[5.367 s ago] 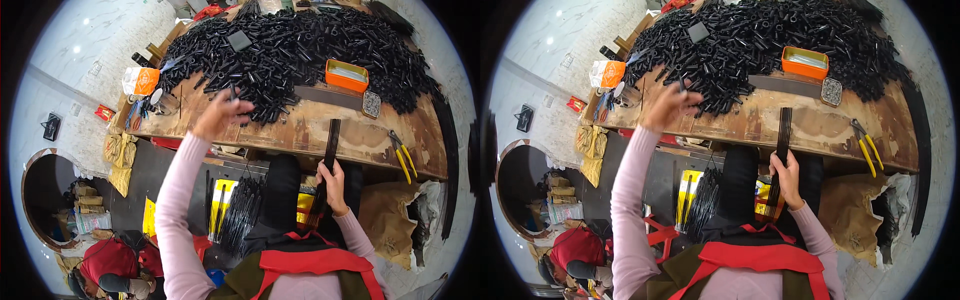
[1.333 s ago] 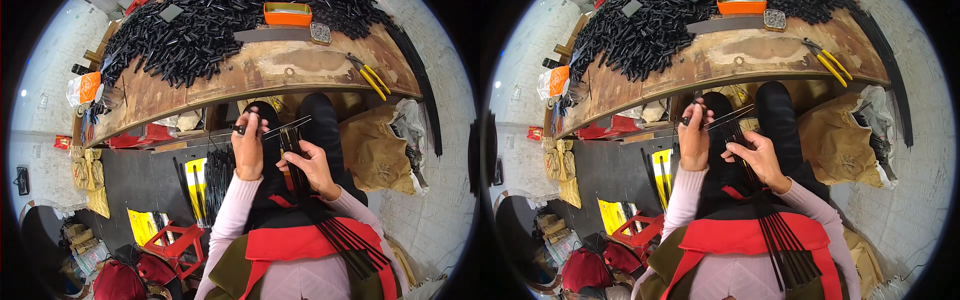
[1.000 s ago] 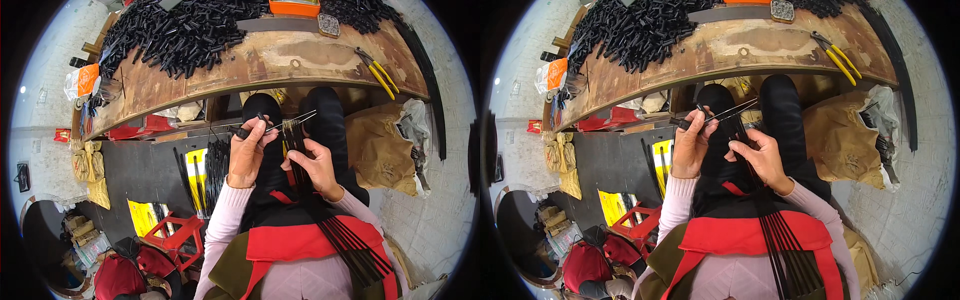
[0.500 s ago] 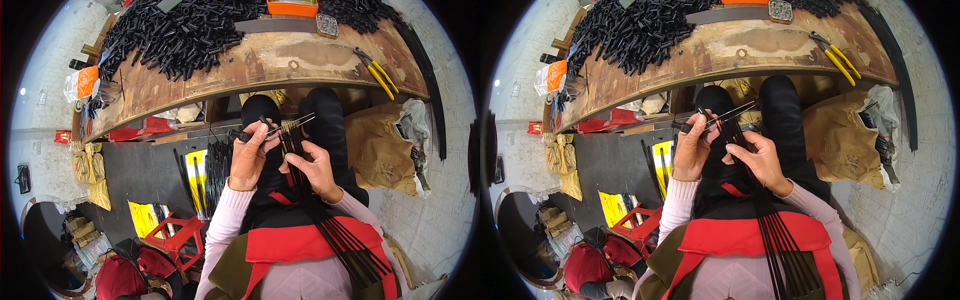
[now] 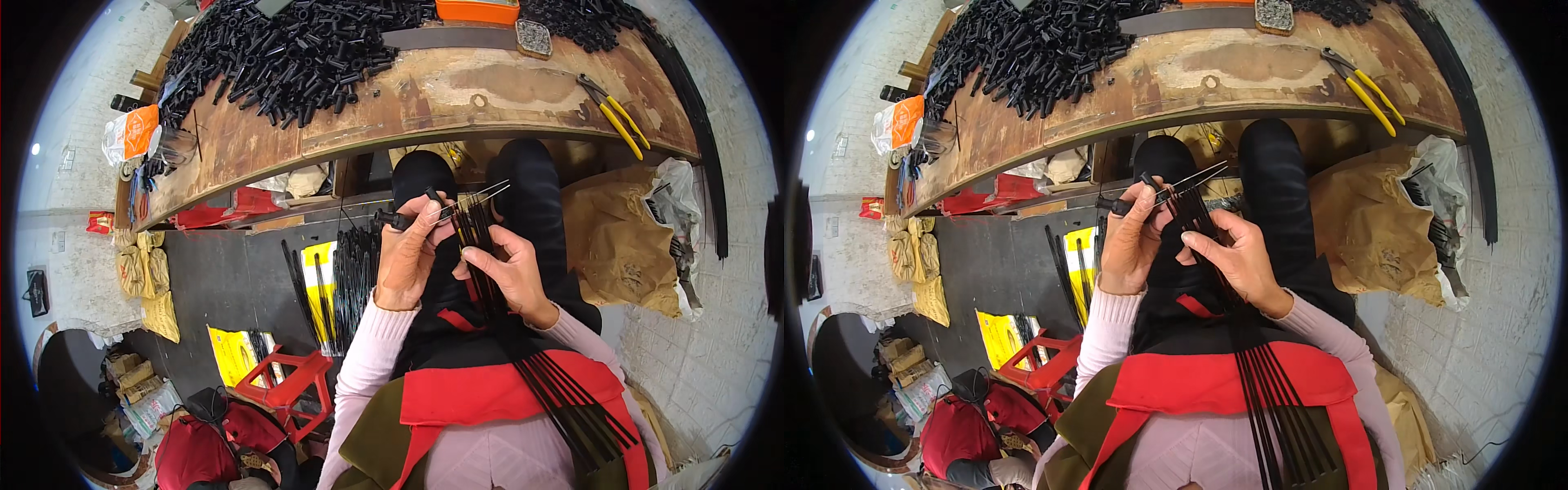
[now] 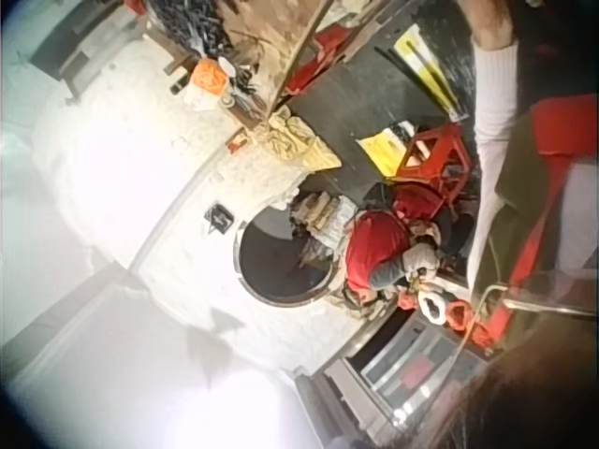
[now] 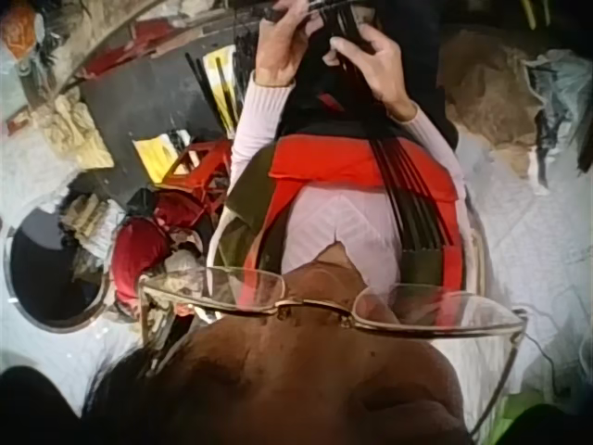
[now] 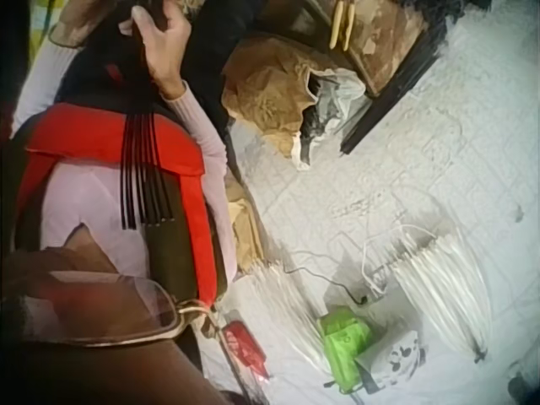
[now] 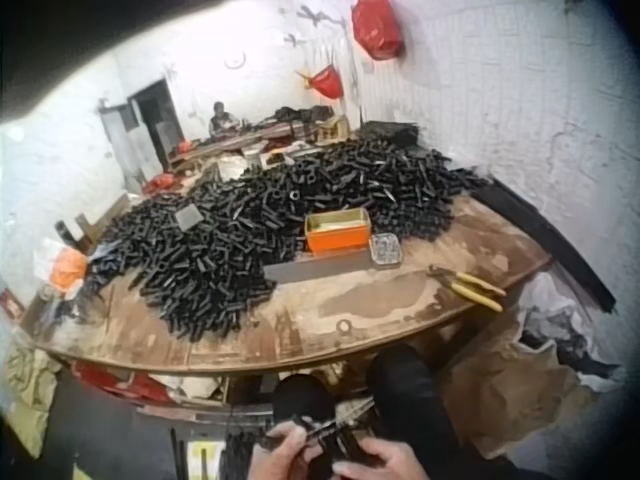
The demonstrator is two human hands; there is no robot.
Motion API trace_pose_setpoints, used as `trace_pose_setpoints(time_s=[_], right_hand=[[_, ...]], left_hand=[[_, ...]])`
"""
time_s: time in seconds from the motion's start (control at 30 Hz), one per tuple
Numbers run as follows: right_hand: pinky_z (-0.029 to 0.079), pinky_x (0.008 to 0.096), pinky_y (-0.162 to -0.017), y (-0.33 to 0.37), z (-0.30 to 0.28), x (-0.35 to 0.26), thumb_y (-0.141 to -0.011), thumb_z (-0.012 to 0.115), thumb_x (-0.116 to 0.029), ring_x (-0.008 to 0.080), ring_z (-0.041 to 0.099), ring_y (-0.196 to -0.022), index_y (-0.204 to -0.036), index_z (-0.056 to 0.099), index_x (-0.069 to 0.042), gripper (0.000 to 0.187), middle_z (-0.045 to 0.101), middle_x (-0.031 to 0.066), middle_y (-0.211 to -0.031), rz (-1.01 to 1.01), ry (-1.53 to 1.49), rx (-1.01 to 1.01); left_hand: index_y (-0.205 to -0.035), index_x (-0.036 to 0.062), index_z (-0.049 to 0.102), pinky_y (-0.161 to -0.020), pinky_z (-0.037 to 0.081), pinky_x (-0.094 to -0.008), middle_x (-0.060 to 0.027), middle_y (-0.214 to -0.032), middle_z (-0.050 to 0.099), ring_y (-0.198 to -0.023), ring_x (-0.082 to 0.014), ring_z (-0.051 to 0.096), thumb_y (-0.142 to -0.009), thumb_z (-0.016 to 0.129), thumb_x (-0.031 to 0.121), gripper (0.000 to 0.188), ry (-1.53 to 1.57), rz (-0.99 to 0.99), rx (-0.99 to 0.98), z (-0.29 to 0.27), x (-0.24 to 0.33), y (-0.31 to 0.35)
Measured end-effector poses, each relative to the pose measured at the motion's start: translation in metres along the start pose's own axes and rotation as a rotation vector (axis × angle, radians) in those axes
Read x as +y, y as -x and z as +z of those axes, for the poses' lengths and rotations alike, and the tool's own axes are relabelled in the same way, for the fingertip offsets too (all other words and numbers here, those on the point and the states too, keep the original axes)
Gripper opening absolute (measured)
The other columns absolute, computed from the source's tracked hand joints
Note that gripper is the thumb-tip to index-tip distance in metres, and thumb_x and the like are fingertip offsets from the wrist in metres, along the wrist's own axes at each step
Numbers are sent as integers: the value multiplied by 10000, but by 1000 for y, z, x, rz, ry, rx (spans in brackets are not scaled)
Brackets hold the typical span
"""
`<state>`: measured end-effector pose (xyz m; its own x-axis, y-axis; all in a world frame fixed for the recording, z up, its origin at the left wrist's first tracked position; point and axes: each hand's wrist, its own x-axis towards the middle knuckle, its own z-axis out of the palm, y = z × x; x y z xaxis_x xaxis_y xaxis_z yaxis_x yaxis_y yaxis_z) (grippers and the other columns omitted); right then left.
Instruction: The recorder aligns multiple long black plastic strips and uses a pair of snips to trim or cut them at a manufacturing workbench.
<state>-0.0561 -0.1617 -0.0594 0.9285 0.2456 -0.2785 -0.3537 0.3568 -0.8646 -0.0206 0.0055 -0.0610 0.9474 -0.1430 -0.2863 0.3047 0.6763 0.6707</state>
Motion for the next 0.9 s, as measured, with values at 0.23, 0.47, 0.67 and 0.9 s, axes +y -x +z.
trace_pose_setpoints(time_s=[0.23,0.47,0.67,0.9], right_hand=[[569,259,-699,2,5,2,-934,660,-86,137,669,-748,-1063,616,51,193,666,78,-888,-43,31,30],[558,249,-674,2,3,6,-929,663,-74,125,660,-727,-1049,621,52,179,658,67,-861,-73,51,26],[537,238,-652,1,6,6,-920,675,-76,114,650,-704,-1030,626,55,178,658,62,-829,-80,50,16],[537,240,-673,1,8,5,-917,677,-67,120,657,-733,-1053,622,62,195,664,64,-883,-66,68,5]], left_hand=[[-1101,-13,657,-830,577,-299,-99,-1051,676,-949,-173,664,-918,693,138,240,-54,36,18,0,1,1],[-1101,-13,661,-832,566,-312,-90,-1053,683,-948,-169,663,-907,712,160,265,-151,38,14,-1,3,4],[-1192,-15,630,-889,546,-306,-101,-1118,674,-993,-166,654,-927,674,112,297,-96,7,-22,-4,8,9],[-1266,-25,585,-918,525,-296,-108,-1160,663,-1029,-163,642,-914,670,45,369,-171,20,36,1,6,17]])
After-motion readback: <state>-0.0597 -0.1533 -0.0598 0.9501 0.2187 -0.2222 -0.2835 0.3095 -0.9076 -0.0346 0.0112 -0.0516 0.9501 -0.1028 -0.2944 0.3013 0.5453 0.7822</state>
